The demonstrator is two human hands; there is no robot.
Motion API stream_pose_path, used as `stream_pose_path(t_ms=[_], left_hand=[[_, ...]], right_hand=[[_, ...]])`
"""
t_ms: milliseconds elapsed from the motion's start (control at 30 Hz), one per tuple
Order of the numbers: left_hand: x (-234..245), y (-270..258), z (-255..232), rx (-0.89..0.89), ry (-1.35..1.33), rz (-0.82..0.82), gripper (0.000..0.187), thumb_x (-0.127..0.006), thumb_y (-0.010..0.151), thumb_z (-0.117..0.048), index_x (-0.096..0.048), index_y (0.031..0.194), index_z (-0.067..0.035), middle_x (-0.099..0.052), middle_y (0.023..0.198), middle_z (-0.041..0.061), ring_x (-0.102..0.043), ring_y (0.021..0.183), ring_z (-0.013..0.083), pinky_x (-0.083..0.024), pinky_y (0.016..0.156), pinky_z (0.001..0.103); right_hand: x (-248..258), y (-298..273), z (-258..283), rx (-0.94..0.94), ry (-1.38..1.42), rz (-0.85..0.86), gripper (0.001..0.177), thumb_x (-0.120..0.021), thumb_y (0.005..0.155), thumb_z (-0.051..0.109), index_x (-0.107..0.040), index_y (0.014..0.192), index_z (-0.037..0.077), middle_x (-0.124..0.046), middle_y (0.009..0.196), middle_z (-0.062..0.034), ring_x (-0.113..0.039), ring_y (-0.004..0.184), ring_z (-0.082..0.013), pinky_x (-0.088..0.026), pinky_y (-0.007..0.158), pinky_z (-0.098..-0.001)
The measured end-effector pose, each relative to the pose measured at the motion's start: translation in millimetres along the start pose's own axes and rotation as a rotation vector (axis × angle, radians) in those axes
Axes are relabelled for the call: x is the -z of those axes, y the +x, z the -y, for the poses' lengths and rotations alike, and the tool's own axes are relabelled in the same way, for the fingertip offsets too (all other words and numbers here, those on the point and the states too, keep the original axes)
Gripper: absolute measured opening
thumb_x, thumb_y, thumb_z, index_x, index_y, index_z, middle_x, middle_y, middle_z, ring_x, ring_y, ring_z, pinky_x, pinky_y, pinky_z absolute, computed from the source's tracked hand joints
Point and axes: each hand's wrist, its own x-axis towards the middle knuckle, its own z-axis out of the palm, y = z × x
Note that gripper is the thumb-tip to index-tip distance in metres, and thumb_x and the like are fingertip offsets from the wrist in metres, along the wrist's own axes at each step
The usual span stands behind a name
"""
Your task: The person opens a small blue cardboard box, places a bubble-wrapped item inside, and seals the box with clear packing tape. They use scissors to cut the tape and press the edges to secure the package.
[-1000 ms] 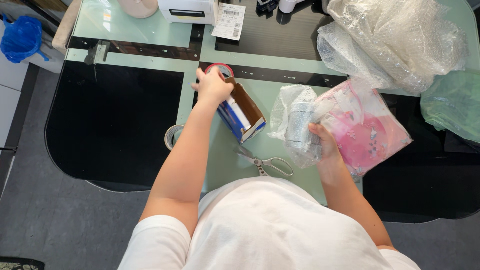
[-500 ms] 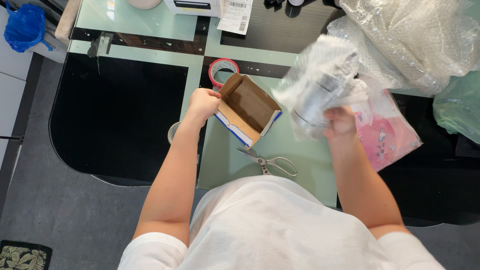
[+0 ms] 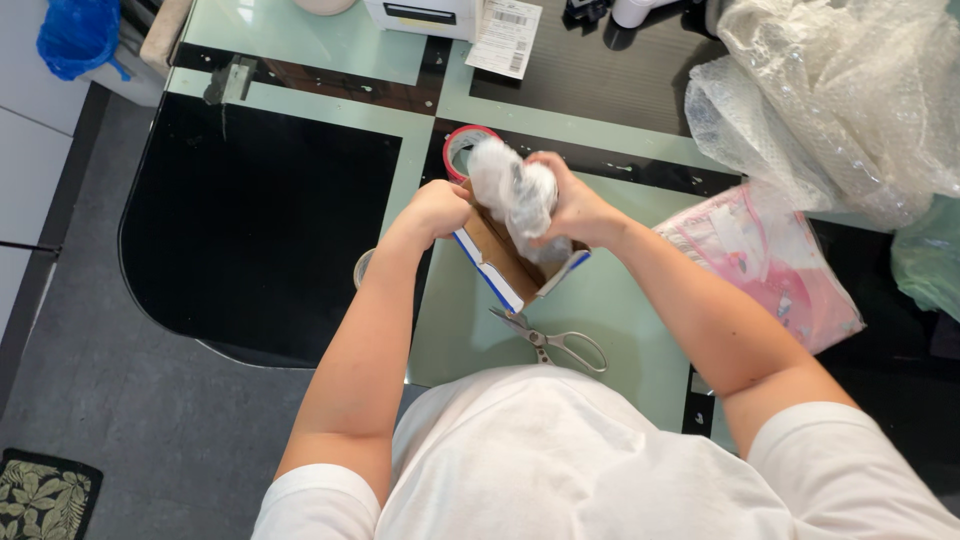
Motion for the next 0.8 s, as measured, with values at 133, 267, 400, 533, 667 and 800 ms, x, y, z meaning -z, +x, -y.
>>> stream_pose_path(t_ms=[133, 267, 400, 533, 667, 800], left_hand=[[-7.5, 6.1, -2.8, -0.029, 0.043, 0.059, 0.042, -0.059, 0.084, -0.003, -0.074, 0.123, -0.004, -0.075, 0.115, 0.013, -0.073, 0.104, 0.0245, -0.059, 0.082, 0.036], [-24.2, 16.8, -4.3, -0.130, 0.048, 0.003, 0.047, -0.062, 0.081, 0.002, -0.066, 0.127, -0.005, -0.071, 0.119, 0.012, -0.072, 0.107, 0.0224, -0.061, 0.081, 0.036], [-36.4, 21.6, -4.3, -0.184, 0.083, -0.095, 0.043, -0.067, 0.081, -0.001, -0.070, 0.124, -0.005, -0.073, 0.119, 0.013, -0.071, 0.108, 0.0224, -0.057, 0.088, 0.033], [-44.2, 16.3, 0.1, -0.261, 0.086, -0.144, 0.041, -0.073, 0.082, -0.007, -0.070, 0.122, -0.003, -0.074, 0.115, 0.014, -0.072, 0.107, 0.0238, -0.056, 0.089, 0.033], [-55.8, 9.3, 6.0, -0.336, 0.154, -0.192, 0.041, -0.071, 0.083, -0.007, -0.069, 0.124, -0.002, -0.074, 0.112, 0.016, -0.072, 0.105, 0.0271, -0.055, 0.091, 0.034], [-60.4, 2.8, 8.9, -0.352, 0.109, -0.208, 0.047, -0.062, 0.080, 0.001, -0.069, 0.126, -0.005, -0.075, 0.110, 0.016, -0.073, 0.102, 0.0267, -0.057, 0.088, 0.034]], right_hand=[[2.6, 0.3, -4.7, -0.341, -0.302, 0.072, 0.114, -0.087, 0.046, -0.003, -0.037, 0.147, 0.012, -0.061, 0.130, -0.0111, -0.059, 0.127, -0.0255, -0.051, 0.104, -0.0401], [3.3, 3.9, -10.4, -0.588, -0.299, 0.115, 0.116, -0.084, 0.048, -0.008, -0.033, 0.150, 0.012, -0.058, 0.131, -0.0093, -0.056, 0.126, -0.0245, -0.052, 0.103, -0.0425], [13.0, 6.3, -13.8, -0.666, -0.044, 0.192, 0.105, -0.077, 0.050, -0.014, -0.042, 0.147, 0.005, -0.062, 0.130, -0.0127, -0.061, 0.125, -0.0278, -0.057, 0.099, -0.0461], [21.5, -0.5, -17.7, -0.702, 0.122, 0.234, 0.113, -0.073, 0.052, -0.019, -0.031, 0.154, 0.009, -0.056, 0.135, -0.0151, -0.057, 0.127, -0.0299, -0.056, 0.099, -0.0467], [22.8, -10.6, -23.8, -0.780, 0.114, 0.207, 0.124, -0.072, 0.051, -0.019, -0.023, 0.158, 0.018, -0.053, 0.138, -0.0129, -0.056, 0.128, -0.0278, -0.055, 0.099, -0.0475], [26.1, -20.7, -28.4, -0.783, 0.145, 0.191, 0.124, -0.072, 0.052, -0.017, -0.023, 0.160, 0.019, -0.052, 0.138, -0.0135, -0.055, 0.128, -0.0287, -0.053, 0.100, -0.0487]])
